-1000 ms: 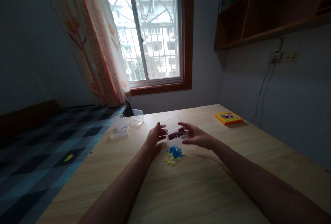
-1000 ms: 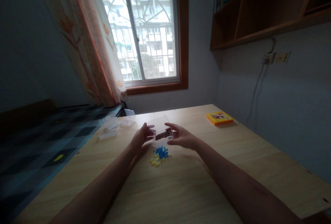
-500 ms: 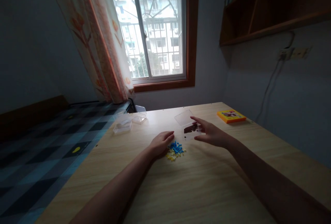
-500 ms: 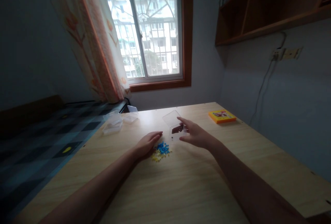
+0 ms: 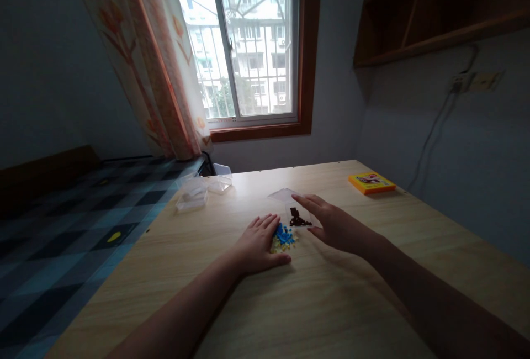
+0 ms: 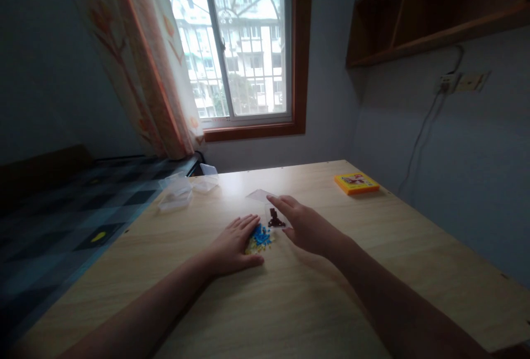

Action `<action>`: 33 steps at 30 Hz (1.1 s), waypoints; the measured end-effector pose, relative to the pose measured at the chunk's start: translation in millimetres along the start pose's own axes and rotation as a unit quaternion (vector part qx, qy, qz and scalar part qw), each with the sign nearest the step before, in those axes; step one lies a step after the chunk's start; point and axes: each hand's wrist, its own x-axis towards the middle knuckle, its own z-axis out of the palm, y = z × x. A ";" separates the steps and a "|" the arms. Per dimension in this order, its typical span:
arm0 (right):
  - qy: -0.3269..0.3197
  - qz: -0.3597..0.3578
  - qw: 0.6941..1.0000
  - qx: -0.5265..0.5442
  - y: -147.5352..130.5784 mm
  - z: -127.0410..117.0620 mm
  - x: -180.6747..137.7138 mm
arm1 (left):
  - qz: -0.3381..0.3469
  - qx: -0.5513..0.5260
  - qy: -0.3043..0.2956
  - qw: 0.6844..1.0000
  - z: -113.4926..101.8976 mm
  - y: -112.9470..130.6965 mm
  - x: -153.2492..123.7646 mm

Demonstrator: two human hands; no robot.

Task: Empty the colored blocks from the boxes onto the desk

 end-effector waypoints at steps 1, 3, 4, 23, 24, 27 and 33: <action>-0.005 -0.005 1.000 -0.008 -3.0 0.5 0.0 | 0.000 0.005 0.001 1.000 0.4 0.8 0.0; -0.013 -0.018 1.000 -0.019 -7.5 2.1 -0.3 | -0.002 0.012 0.005 1.000 1.2 1.9 -0.1; -0.016 -0.025 0.999 -0.025 -8.9 3.1 -0.5 | -0.004 0.015 0.008 1.000 1.6 2.2 -0.1; -0.032 -0.094 0.992 -0.081 -8.4 5.3 -0.7 | 0.002 0.044 0.013 0.999 -0.7 4.7 0.2; -0.036 -0.099 0.991 -0.077 -9.5 4.2 -0.6 | 0.004 0.045 0.016 0.999 -0.8 4.6 0.2; -0.043 -0.114 0.989 -0.084 -11.8 2.1 0.1 | 0.008 0.047 0.021 0.999 -0.5 4.7 -0.4; -0.030 -0.154 0.980 -0.124 -13.1 3.0 0.3 | 0.012 0.047 0.033 0.998 0.7 4.4 -2.0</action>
